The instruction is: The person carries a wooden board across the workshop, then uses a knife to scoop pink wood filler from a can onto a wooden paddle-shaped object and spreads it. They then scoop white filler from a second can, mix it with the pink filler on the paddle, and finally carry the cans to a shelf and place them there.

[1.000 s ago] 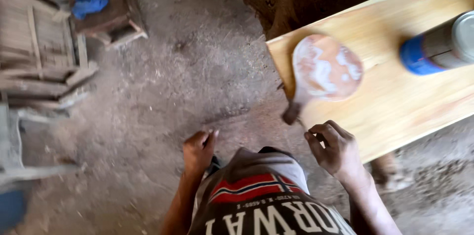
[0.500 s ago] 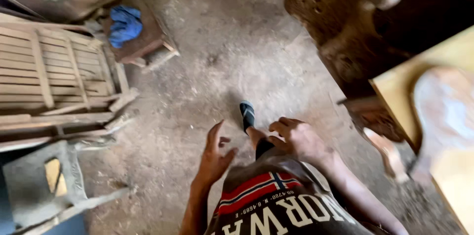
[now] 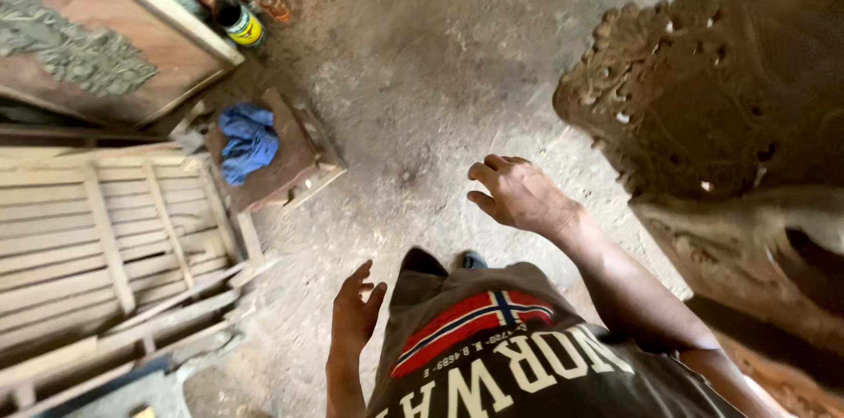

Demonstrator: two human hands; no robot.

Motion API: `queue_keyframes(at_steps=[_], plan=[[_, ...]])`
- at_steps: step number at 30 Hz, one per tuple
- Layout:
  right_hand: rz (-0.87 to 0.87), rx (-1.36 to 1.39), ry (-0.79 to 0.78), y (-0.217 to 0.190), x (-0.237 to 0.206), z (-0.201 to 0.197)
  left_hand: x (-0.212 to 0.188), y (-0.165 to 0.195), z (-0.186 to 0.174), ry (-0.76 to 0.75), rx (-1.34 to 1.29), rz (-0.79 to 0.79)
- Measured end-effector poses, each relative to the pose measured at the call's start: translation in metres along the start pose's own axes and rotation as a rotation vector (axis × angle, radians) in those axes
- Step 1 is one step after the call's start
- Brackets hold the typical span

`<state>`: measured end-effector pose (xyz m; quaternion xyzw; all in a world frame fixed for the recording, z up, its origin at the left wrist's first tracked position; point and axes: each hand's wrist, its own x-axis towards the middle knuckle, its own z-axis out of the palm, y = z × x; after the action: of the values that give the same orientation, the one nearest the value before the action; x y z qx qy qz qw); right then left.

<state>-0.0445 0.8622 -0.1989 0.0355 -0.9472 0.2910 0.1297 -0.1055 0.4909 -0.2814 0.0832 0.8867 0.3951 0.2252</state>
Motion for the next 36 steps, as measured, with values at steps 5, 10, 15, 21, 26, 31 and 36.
queue_keyframes(at_steps=[5, 10, 15, 21, 26, 31, 36], plan=[[0.117, -0.001, -0.052, 0.081, 0.085, -0.02, 0.138, 0.012, 0.036, -0.135, -0.098, -0.106], [0.569, -0.116, -0.392, 0.195, 0.166, -0.031, 0.33, 0.07, 0.066, -0.155, 0.035, 0.164], [0.828, -0.118, -0.288, 0.271, 0.219, -0.091, 0.525, 0.229, 0.09, -0.206, 0.345, 0.45], [1.136, -0.032, -0.026, 0.375, 0.241, -0.15, 0.673, 0.468, 0.141, -0.504, 0.297, 0.78], [1.179, 0.004, 0.058, 0.525, 0.27, -0.144, 0.781, 0.573, 0.226, -0.639, 0.244, 0.89], [1.02, -0.063, 0.103, 0.699, 0.344, -0.186, 0.877, 0.611, 0.311, -0.624, 0.194, 0.677], [0.82, -0.115, 0.124, 0.821, 0.441, -0.27, 0.957, 0.631, 0.341, -0.622, 0.264, 0.637]])
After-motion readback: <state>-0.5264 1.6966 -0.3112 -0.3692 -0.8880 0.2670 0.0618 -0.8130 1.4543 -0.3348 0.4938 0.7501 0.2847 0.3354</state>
